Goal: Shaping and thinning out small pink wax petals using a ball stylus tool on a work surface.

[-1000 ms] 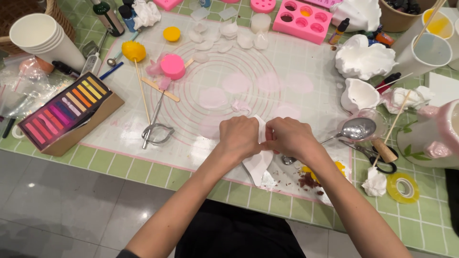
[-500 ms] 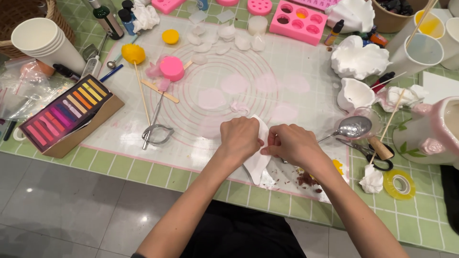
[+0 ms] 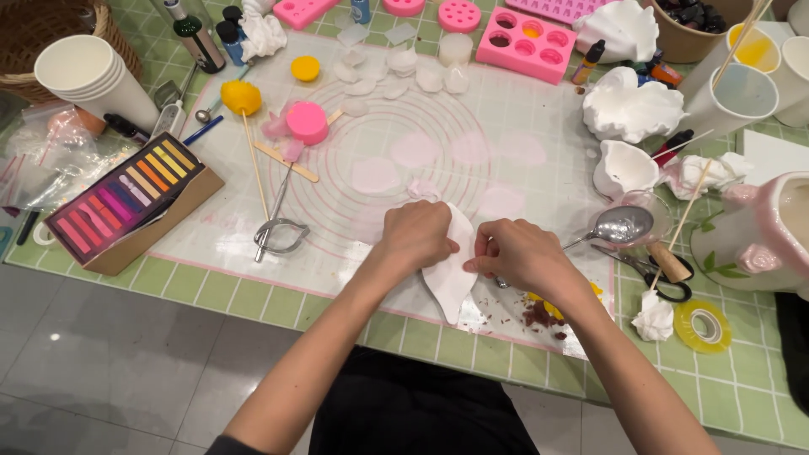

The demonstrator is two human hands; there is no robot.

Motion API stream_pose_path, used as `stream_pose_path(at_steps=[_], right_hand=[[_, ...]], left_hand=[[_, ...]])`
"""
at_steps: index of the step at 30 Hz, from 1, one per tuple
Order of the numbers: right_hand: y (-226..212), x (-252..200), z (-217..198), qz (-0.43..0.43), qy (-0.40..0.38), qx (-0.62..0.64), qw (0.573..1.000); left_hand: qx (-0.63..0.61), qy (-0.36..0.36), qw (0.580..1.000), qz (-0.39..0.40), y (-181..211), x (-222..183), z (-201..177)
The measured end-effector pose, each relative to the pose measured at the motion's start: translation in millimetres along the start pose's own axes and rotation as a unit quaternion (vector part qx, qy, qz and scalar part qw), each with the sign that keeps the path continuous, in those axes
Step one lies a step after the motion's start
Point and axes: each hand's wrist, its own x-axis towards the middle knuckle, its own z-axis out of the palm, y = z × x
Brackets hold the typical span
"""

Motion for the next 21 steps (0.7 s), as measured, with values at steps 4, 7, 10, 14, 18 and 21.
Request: stream_pose_path(at_steps=[4, 7, 10, 14, 18, 21], right_hand=[[0, 4, 0, -0.002, -0.003, -0.019, 1.000], [-4, 2, 0, 0.009, -0.011, -0.027, 1.000], [-2, -1, 1, 0.008, 0.001, -0.037, 0.999], [2, -6, 4, 0.002, 0.050, 0.003, 0.999], [9, -5, 15, -0.013, 0.101, 0.006, 0.995], [3, -9, 12, -0.001, 0.088, 0.002, 0.996]], left_hand=[[0.033, 0.022, 0.999, -0.026, 15, 3, 0], [0.048, 0.032, 0.998, -0.039, 18, -1, 6], [0.046, 0.081, 0.996, 0.010, 16, -15, 5], [-0.018, 0.204, 0.978, 0.041, 11, -47, -6], [-0.008, 0.253, 0.967, -0.033, 18, -74, -3], [-0.005, 0.254, 0.966, -0.045, 24, -74, 0]])
